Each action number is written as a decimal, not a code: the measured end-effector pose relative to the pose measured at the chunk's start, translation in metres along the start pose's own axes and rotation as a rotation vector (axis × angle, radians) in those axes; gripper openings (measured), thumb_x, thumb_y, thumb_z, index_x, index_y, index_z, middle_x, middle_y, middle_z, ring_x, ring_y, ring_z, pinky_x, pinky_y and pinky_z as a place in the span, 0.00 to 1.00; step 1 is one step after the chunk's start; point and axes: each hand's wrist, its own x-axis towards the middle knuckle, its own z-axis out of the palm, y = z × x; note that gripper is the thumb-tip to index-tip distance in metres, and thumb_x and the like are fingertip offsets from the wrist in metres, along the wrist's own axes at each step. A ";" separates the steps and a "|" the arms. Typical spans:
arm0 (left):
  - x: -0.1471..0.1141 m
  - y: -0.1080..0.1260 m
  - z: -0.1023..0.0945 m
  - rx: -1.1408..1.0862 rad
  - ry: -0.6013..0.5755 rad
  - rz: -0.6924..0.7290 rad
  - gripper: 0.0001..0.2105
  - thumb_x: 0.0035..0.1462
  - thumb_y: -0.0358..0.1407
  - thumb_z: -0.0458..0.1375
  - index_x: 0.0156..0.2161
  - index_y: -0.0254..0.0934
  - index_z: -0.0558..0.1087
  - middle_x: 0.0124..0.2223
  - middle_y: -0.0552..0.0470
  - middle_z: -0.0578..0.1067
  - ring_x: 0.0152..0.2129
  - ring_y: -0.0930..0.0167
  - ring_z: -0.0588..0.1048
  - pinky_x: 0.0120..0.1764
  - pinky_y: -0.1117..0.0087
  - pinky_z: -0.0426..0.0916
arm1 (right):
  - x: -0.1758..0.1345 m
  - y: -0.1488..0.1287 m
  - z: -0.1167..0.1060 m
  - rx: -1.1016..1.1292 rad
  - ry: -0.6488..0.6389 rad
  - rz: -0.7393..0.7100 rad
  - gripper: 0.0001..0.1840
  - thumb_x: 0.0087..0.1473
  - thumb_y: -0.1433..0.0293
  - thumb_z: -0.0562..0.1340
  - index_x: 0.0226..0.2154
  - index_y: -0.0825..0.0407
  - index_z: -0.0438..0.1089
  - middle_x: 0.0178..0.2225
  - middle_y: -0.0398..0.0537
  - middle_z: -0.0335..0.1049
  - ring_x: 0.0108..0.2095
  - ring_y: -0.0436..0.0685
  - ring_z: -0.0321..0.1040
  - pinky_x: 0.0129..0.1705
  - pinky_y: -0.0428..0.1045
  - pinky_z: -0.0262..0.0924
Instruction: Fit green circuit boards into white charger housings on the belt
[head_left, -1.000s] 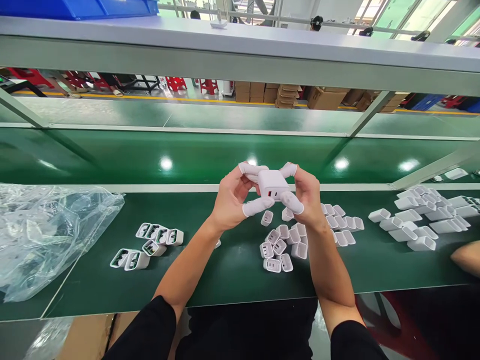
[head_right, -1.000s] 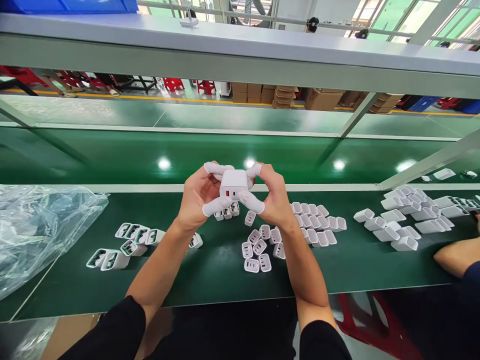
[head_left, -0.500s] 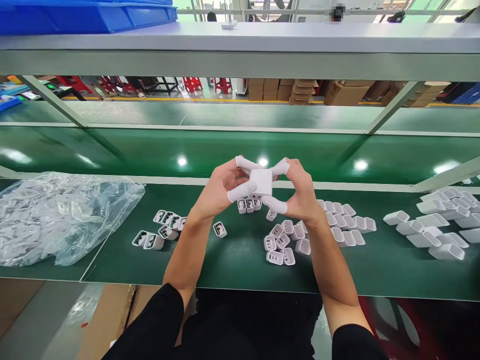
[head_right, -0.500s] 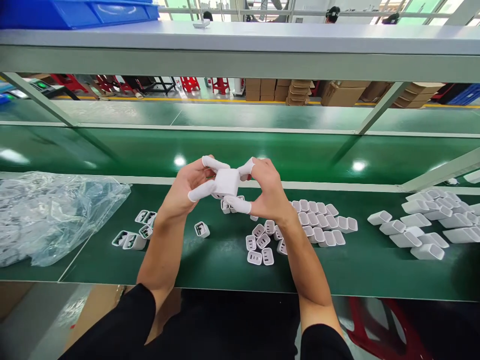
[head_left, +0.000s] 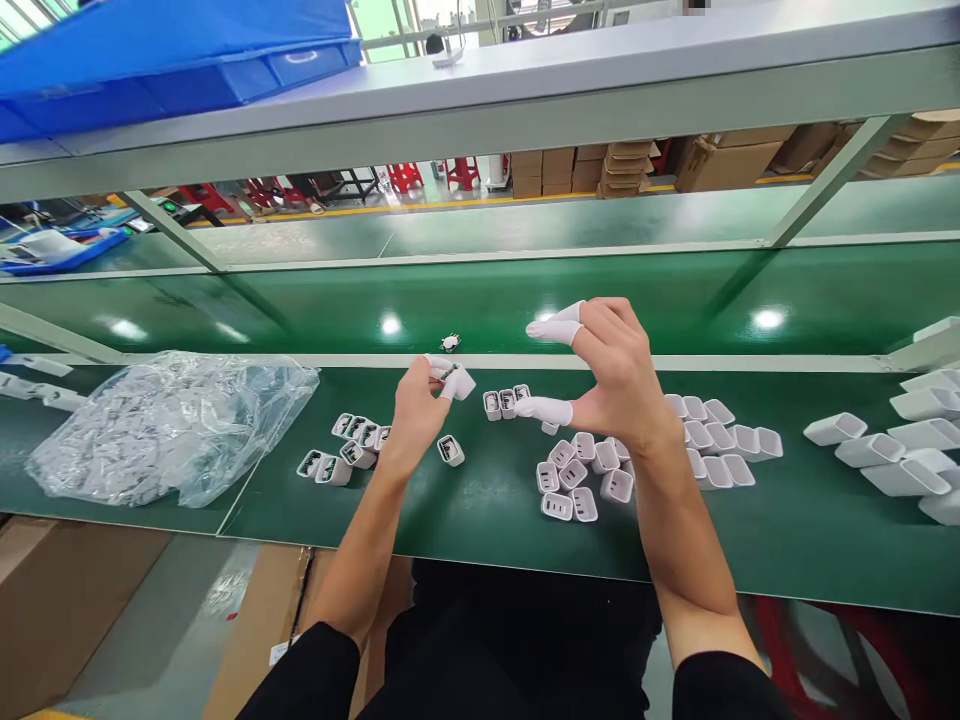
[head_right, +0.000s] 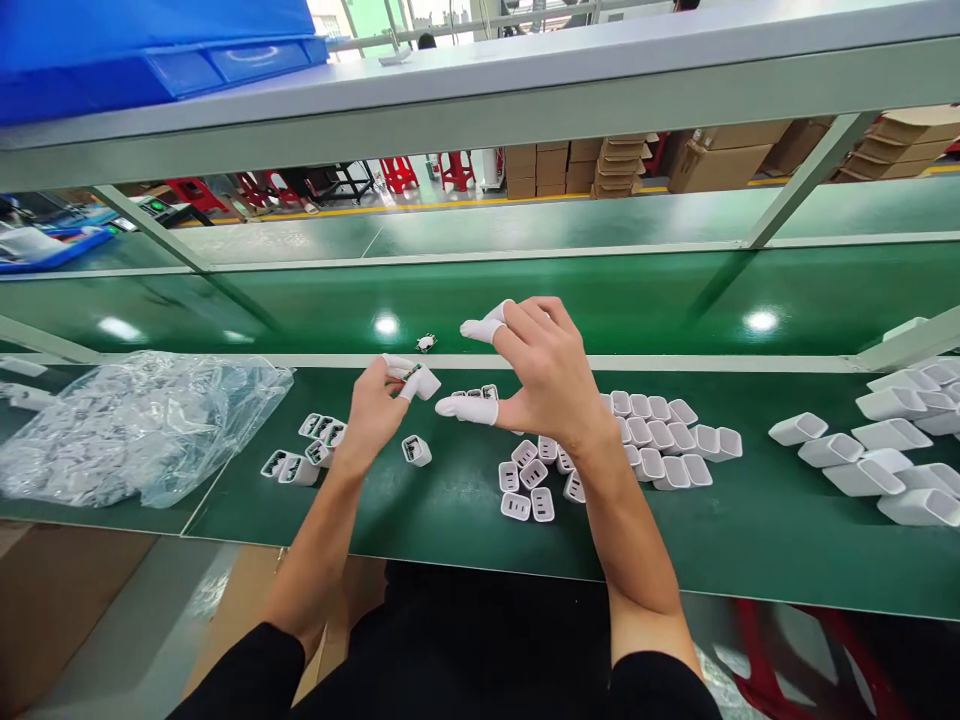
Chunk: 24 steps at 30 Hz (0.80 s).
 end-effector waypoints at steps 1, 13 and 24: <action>-0.002 -0.009 0.004 0.078 -0.001 -0.013 0.09 0.61 0.32 0.67 0.46 0.39 0.76 0.46 0.48 0.83 0.42 0.65 0.82 0.49 0.62 0.79 | 0.000 0.000 -0.001 0.005 0.012 -0.002 0.36 0.62 0.34 0.70 0.57 0.42 0.76 0.41 0.48 0.76 0.41 0.64 0.72 0.52 0.63 0.65; -0.009 -0.039 0.024 0.290 -0.174 -0.139 0.16 0.58 0.39 0.72 0.50 0.43 0.77 0.36 0.56 0.82 0.34 0.66 0.83 0.43 0.65 0.78 | 0.000 0.000 -0.013 -0.021 0.149 -0.086 0.19 0.67 0.47 0.73 0.47 0.42 0.78 0.32 0.44 0.74 0.34 0.60 0.71 0.48 0.63 0.69; 0.126 -0.078 -0.022 0.553 0.010 -0.329 0.25 0.61 0.40 0.72 0.60 0.34 0.74 0.66 0.32 0.73 0.57 0.49 0.79 0.60 0.53 0.72 | -0.003 0.001 -0.014 0.009 0.168 -0.073 0.13 0.65 0.51 0.75 0.43 0.39 0.80 0.29 0.42 0.75 0.31 0.60 0.71 0.49 0.64 0.70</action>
